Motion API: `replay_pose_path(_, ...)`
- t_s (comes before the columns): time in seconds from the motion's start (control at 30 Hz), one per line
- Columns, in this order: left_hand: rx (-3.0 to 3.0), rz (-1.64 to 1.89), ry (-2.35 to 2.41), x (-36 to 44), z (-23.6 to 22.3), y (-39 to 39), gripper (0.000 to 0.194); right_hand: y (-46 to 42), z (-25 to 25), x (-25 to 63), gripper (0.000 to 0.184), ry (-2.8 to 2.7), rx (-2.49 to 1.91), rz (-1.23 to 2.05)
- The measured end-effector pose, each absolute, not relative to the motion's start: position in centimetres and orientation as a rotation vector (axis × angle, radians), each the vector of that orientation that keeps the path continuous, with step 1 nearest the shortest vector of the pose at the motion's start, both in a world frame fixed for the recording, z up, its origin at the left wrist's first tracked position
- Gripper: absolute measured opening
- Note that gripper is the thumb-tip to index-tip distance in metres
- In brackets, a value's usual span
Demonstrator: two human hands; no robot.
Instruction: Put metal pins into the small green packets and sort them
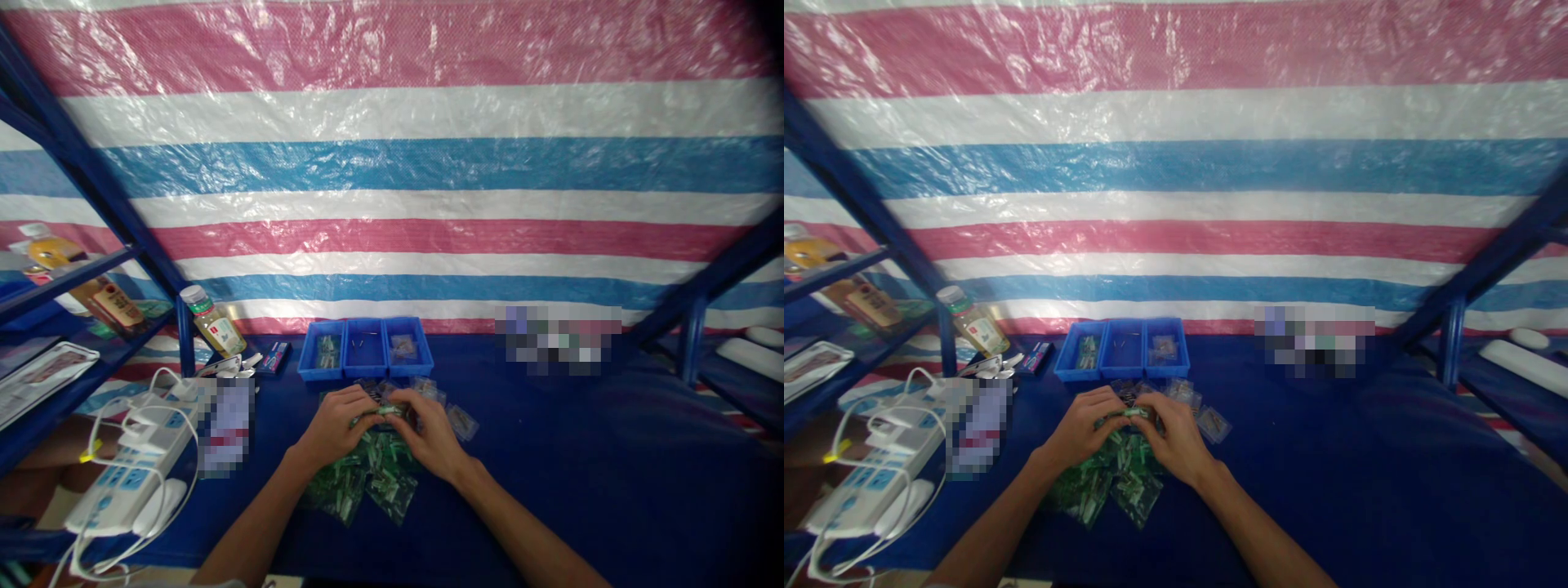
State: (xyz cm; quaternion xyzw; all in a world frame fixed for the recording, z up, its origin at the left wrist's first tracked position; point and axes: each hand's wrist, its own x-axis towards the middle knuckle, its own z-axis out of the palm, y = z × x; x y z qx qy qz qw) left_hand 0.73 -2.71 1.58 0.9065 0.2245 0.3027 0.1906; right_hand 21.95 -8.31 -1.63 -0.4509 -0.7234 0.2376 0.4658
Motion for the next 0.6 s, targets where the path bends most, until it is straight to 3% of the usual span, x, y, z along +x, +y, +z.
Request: replay_pose_path(0.6,2.49,0.888,0.804,0.7,1.26,-2.85,0.021,-7.98,-2.06,22.04,0.017,-1.746,-1.09,0.432)
